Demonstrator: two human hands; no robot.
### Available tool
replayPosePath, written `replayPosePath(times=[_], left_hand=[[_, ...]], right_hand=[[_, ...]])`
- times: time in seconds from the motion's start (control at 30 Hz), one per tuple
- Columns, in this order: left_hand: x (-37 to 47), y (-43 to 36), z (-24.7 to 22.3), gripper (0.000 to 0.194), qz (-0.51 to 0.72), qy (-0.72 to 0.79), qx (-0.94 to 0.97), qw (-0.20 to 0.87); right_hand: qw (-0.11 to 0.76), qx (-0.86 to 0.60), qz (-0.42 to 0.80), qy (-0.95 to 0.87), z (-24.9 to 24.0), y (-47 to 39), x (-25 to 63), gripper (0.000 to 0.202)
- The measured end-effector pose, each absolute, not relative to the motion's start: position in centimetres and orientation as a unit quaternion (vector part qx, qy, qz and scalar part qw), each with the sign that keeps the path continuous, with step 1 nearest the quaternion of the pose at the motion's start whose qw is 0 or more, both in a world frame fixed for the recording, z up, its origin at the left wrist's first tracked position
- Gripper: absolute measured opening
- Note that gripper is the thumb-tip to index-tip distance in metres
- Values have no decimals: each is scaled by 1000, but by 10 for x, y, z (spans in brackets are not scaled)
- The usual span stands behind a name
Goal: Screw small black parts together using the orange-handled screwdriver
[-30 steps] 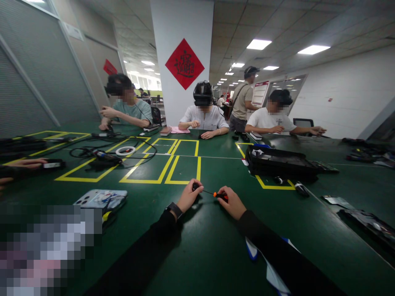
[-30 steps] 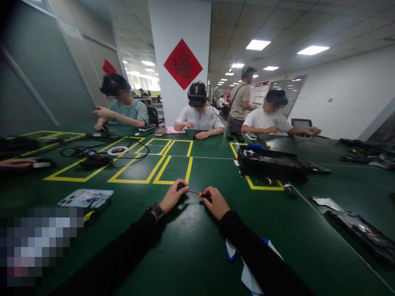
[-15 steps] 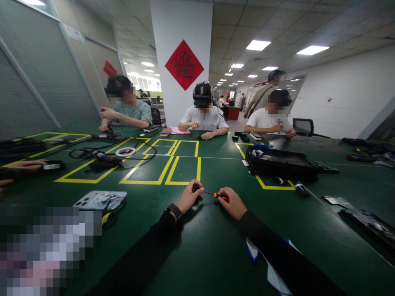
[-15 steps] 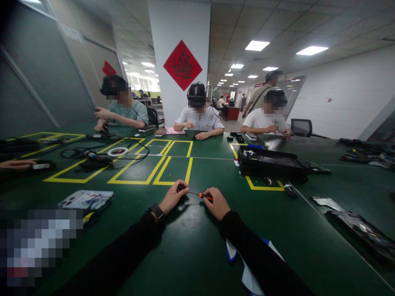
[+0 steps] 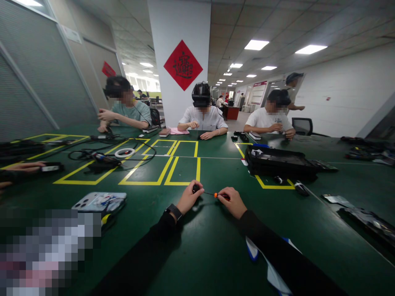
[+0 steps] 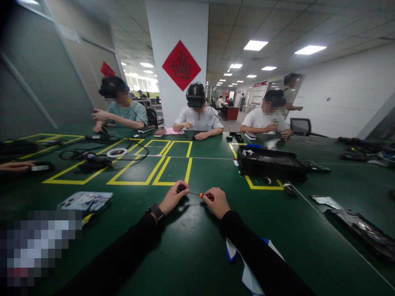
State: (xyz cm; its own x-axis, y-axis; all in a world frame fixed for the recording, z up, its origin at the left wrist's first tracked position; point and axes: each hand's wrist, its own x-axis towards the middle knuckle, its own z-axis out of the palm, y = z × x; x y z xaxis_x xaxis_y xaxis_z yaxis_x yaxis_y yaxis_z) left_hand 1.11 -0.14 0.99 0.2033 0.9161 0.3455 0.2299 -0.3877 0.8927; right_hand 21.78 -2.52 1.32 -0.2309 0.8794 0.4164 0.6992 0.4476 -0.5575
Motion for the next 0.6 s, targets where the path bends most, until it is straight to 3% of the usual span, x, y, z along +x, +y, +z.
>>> replayPosePath(times=[0.6], left_hand=[[11, 0, 8, 15, 471, 423, 688, 354]], right_hand=[[367, -470, 147, -789, 8, -23, 217, 23]])
